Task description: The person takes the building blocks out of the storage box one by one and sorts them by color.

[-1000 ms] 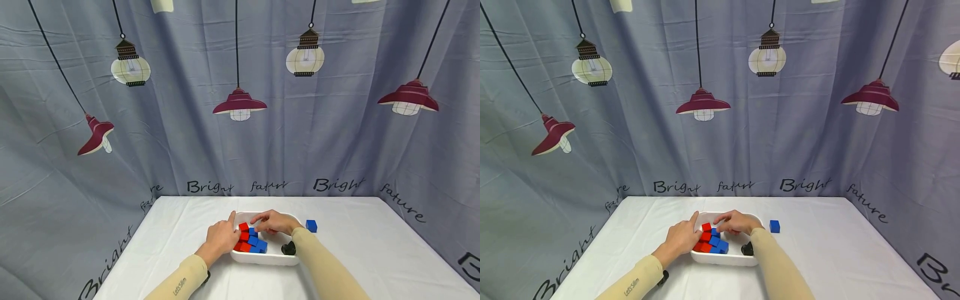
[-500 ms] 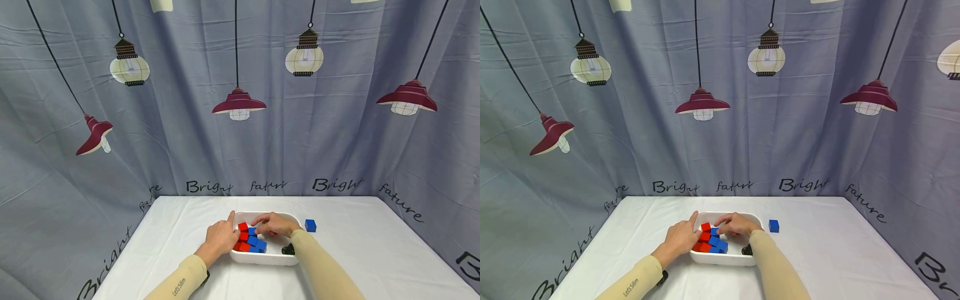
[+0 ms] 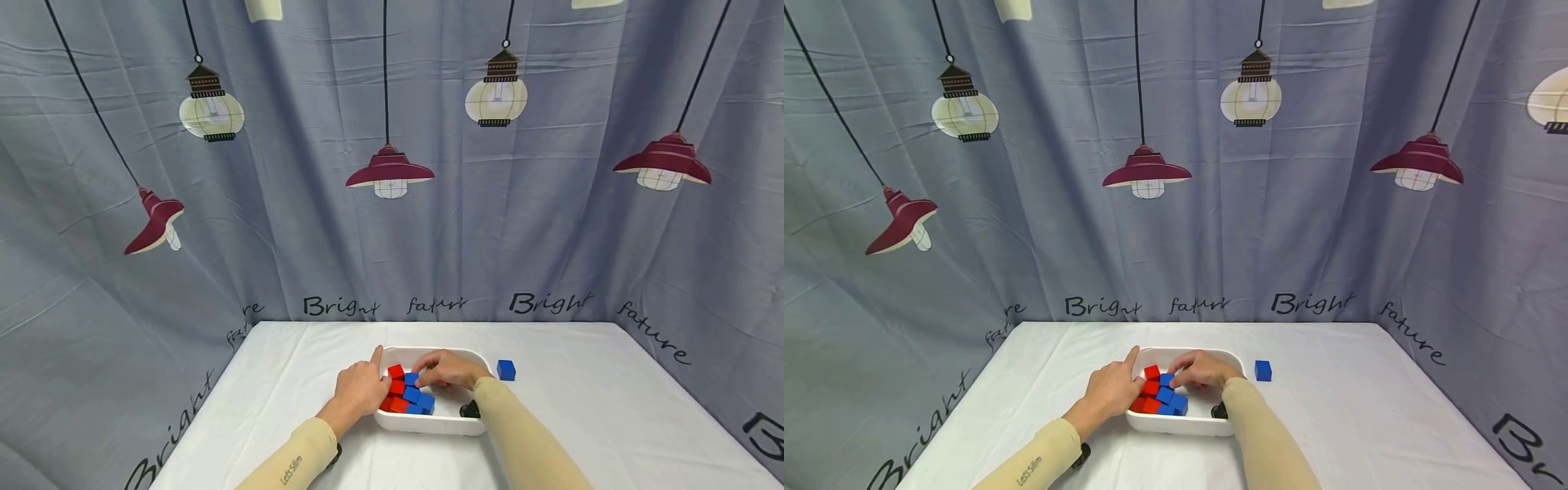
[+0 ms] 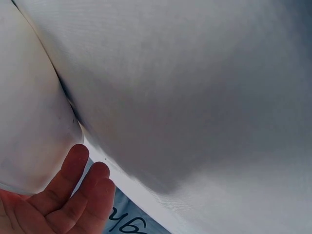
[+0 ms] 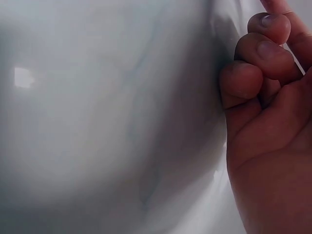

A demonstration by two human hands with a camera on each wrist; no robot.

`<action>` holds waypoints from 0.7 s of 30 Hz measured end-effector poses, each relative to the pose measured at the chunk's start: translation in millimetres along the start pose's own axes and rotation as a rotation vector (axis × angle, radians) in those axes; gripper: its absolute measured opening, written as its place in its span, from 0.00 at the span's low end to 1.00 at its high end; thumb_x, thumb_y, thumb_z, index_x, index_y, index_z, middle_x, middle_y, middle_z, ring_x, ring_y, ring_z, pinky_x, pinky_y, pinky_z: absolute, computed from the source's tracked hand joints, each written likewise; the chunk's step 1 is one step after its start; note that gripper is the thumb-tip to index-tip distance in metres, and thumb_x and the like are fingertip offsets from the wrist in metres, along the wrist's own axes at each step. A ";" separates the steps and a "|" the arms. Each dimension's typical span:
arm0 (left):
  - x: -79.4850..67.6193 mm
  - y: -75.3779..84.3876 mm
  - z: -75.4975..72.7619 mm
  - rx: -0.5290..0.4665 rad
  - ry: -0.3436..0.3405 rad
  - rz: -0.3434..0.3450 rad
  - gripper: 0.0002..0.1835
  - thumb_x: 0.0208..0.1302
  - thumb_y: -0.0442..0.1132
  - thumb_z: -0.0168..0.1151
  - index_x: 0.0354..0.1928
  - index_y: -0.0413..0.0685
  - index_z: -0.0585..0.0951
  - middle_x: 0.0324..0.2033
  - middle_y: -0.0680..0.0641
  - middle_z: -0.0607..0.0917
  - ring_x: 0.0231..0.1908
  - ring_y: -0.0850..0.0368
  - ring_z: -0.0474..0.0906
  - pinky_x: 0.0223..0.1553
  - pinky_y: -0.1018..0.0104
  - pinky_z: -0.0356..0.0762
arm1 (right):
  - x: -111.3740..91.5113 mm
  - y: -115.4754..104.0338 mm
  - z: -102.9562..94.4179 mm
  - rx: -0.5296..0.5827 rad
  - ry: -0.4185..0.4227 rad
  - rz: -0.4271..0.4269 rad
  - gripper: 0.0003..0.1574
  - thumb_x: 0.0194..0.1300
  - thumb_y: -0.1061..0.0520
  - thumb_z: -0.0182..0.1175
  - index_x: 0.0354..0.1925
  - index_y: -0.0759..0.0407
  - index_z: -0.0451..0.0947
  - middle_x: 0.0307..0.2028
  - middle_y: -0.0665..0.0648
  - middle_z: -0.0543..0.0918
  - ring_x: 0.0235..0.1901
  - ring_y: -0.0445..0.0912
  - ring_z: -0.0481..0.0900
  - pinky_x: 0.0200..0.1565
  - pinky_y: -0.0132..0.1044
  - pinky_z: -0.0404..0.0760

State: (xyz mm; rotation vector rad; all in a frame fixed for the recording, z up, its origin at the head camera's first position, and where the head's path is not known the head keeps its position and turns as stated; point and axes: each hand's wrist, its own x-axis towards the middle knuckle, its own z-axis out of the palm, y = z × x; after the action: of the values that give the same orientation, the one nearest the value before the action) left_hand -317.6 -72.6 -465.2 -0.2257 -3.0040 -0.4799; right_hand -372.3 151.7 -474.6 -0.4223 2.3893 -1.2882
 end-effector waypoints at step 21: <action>-0.1 0.8 -0.4 0.012 0.009 -0.002 0.37 0.68 0.53 0.58 0.75 0.48 0.64 0.46 0.42 0.87 0.43 0.46 0.83 0.47 0.47 0.81 | -1.9 -3.7 -0.1 -0.083 0.035 -0.011 0.14 0.58 0.52 0.72 0.43 0.53 0.88 0.20 0.49 0.73 0.18 0.43 0.67 0.23 0.31 0.64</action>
State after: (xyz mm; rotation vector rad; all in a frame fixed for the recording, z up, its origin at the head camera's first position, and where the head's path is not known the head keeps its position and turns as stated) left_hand -317.4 -72.0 -464.7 -0.2192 -2.9974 -0.4617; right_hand -370.4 150.6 -471.0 -0.4412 2.4803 -1.2137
